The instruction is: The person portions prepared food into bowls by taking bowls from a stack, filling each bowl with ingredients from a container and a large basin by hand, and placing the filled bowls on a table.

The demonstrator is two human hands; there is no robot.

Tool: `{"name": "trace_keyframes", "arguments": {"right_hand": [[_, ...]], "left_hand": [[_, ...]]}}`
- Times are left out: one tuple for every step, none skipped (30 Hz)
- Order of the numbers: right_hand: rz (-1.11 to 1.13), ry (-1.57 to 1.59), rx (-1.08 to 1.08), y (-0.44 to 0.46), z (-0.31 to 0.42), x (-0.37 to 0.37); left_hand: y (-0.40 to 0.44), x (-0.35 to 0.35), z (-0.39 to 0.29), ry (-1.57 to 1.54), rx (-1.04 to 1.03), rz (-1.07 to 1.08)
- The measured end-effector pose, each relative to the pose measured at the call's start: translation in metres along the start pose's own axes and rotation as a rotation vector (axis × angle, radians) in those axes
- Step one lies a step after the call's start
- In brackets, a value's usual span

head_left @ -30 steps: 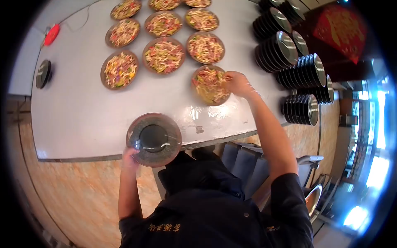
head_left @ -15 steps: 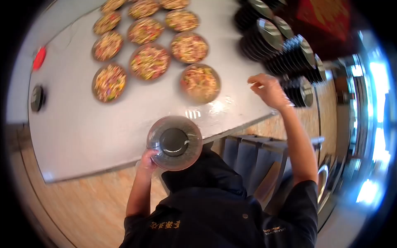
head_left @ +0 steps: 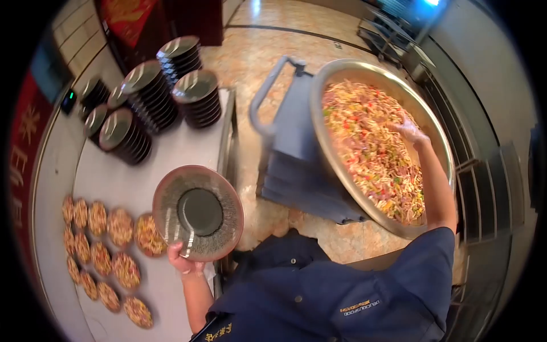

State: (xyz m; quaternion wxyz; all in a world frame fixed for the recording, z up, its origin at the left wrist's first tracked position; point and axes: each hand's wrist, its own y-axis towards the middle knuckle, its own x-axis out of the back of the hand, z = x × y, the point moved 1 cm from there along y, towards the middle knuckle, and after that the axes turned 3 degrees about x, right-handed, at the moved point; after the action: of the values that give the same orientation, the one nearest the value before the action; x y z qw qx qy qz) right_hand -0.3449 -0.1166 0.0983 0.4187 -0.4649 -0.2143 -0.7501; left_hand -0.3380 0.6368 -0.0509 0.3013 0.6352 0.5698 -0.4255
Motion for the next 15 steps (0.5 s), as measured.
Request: {"name": "trace_keyframes", "arguments": {"right_hand": [[-0.011, -0.096, -0.133, -0.014, -0.010, 0.016], [-0.112, -0.137, -0.186, 0.000, -0.059, 0.019], [-0.138, -0.075, -0.211, 0.002, -0.080, 0.024], [-0.158, -0.019, -0.236, 0.003, -0.093, 0.032], [-0.175, -0.074, -0.386, 0.009, -0.100, 0.036], [-0.177, -0.053, -0.404, 0.026, -0.126, 0.027], [-0.271, 0.063, -0.450, 0.048, -0.146, 0.015], [-0.315, 0.190, -0.430, 0.063, -0.150, 0.013], [-0.358, 0.316, -0.408, 0.078, -0.153, 0.011], [-0.351, 0.436, -0.316, 0.088, -0.130, 0.015], [-0.322, 0.438, -0.248, 0.104, -0.123, 0.013], [-0.268, 0.344, -0.190, 0.118, -0.115, 0.008], [-0.225, 0.214, -0.129, 0.128, -0.103, 0.006], [-0.181, 0.049, -0.064, 0.134, -0.090, -0.002], [-0.140, -0.107, 0.004, 0.136, -0.077, -0.010]], "left_hand": [[0.009, -0.029, 0.010, 0.026, 0.018, 0.054], [0.017, -0.057, 0.022, 0.038, 0.029, 0.075], [0.026, -0.089, 0.037, 0.050, 0.048, 0.087], [0.034, -0.114, 0.051, 0.059, 0.068, 0.093], [0.045, -0.134, 0.064, -0.019, 0.172, 0.204], [0.056, -0.155, 0.077, -0.086, 0.283, 0.307], [0.062, -0.187, 0.094, -0.046, 0.260, 0.240], [0.071, -0.215, 0.112, -0.002, 0.231, 0.179], [0.082, -0.233, 0.130, 0.027, 0.241, 0.179], [0.092, -0.255, 0.147, 0.029, 0.243, 0.201], [0.101, -0.277, 0.162, 0.043, 0.270, 0.190], [0.109, -0.297, 0.178, 0.054, 0.295, 0.178], [0.118, -0.317, 0.192, 0.013, 0.349, 0.175], [0.129, -0.336, 0.208, 0.006, 0.350, 0.201], [0.140, -0.354, 0.225, 0.009, 0.403, 0.230]]}}
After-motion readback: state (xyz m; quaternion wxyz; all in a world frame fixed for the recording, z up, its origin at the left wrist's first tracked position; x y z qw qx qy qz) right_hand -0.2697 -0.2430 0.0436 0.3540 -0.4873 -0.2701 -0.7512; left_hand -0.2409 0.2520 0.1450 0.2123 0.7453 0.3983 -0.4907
